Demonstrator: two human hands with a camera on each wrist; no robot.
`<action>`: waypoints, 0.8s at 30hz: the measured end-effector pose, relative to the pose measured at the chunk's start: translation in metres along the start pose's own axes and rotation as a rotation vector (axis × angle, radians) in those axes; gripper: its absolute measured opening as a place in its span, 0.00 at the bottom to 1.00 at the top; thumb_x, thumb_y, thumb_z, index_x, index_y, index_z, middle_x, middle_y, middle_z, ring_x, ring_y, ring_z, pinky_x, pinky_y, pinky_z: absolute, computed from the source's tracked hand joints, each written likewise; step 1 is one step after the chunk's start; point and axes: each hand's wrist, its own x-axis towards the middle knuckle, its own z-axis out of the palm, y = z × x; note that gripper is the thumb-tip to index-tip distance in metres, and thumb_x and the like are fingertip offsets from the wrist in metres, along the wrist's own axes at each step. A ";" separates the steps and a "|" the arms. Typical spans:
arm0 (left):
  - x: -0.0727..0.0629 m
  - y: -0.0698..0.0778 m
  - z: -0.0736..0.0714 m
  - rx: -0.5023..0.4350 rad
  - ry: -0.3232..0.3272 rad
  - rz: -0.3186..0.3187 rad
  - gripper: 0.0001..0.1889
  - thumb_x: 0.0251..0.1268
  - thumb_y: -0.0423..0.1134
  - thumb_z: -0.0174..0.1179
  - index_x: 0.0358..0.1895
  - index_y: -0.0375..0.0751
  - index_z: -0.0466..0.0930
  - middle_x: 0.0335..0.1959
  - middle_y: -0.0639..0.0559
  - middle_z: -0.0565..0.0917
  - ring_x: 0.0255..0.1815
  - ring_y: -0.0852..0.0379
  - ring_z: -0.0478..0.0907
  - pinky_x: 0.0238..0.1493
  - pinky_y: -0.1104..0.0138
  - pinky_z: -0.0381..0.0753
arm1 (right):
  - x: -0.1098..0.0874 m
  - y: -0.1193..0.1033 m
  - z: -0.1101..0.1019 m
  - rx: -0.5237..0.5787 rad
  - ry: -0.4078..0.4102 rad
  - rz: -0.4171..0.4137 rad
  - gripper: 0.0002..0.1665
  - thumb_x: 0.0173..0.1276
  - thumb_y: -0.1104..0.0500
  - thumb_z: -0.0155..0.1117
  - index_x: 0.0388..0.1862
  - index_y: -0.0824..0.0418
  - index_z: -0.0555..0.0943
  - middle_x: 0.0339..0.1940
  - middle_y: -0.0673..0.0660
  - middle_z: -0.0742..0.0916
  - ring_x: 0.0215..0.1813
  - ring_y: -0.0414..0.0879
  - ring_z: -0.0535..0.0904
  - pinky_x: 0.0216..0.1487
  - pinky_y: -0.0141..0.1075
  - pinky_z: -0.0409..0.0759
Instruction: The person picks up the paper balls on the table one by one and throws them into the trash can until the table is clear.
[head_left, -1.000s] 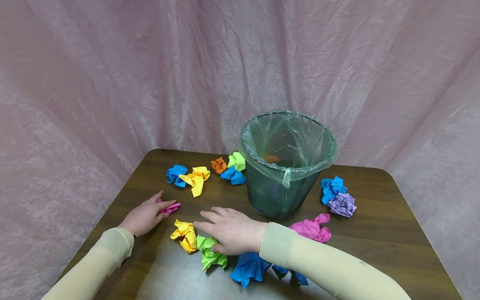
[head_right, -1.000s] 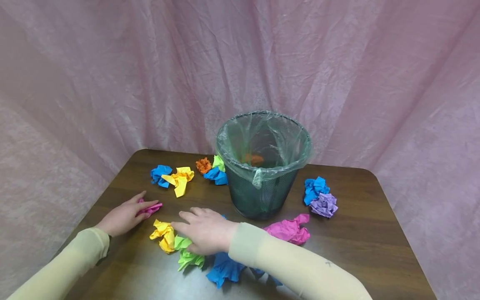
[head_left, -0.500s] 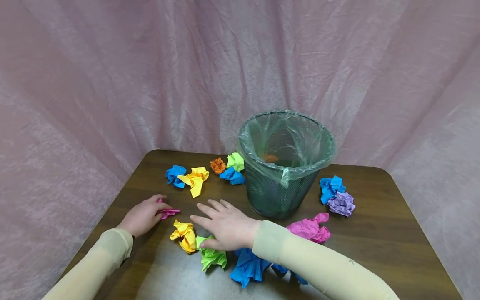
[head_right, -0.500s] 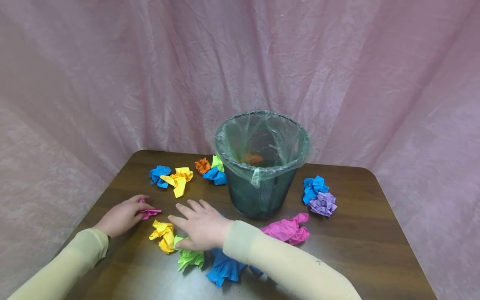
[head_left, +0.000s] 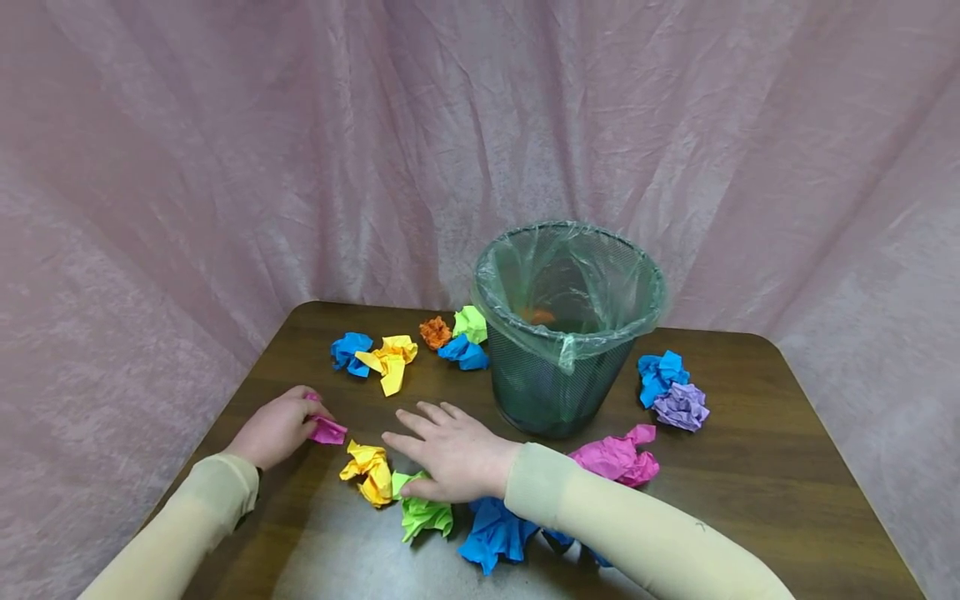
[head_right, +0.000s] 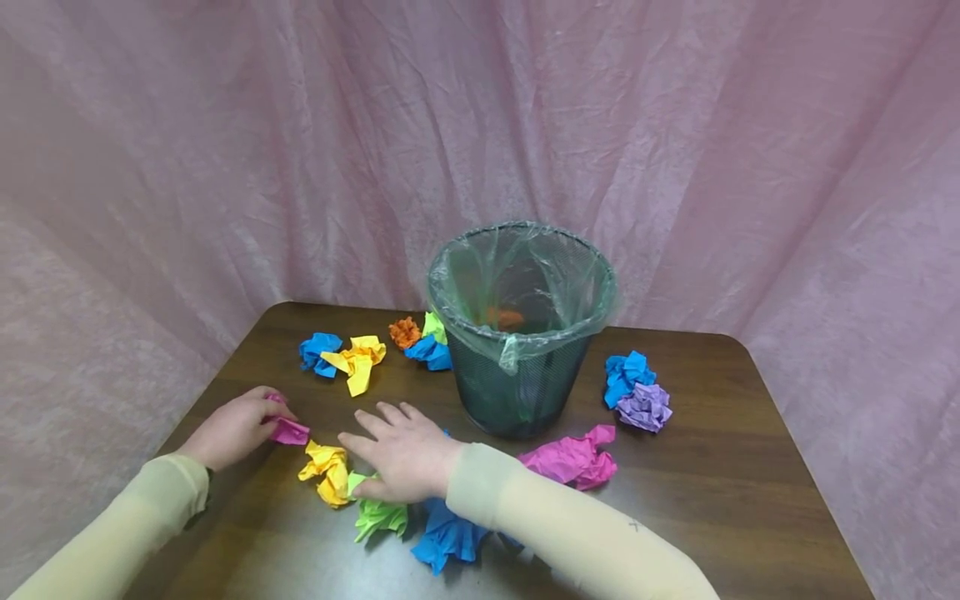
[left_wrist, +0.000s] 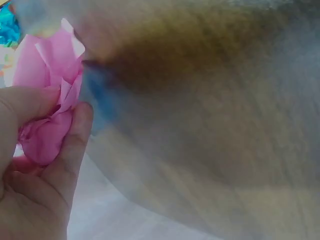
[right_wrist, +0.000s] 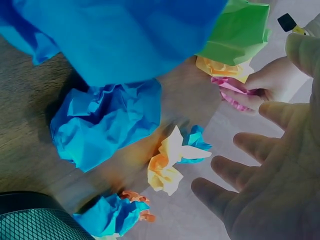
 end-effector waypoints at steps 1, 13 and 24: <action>0.000 0.001 -0.002 -0.002 0.000 -0.004 0.07 0.62 0.26 0.69 0.36 0.44 0.91 0.43 0.47 0.80 0.41 0.50 0.80 0.45 0.53 0.83 | 0.000 0.000 0.000 0.005 -0.001 -0.002 0.44 0.75 0.27 0.46 0.84 0.41 0.56 0.84 0.53 0.58 0.83 0.57 0.51 0.79 0.52 0.52; 0.004 0.011 -0.016 -0.071 -0.003 -0.142 0.10 0.58 0.45 0.77 0.37 0.46 0.88 0.43 0.45 0.76 0.39 0.52 0.74 0.41 0.57 0.81 | -0.004 -0.002 -0.004 0.027 -0.002 -0.010 0.45 0.75 0.27 0.49 0.85 0.40 0.55 0.84 0.53 0.58 0.83 0.56 0.49 0.79 0.52 0.52; 0.012 0.034 -0.032 -0.044 0.106 -0.038 0.04 0.64 0.40 0.73 0.36 0.47 0.89 0.44 0.48 0.79 0.37 0.54 0.79 0.40 0.57 0.84 | -0.017 -0.005 -0.022 -0.008 0.040 -0.043 0.45 0.75 0.26 0.46 0.85 0.41 0.54 0.85 0.54 0.58 0.83 0.57 0.49 0.80 0.51 0.51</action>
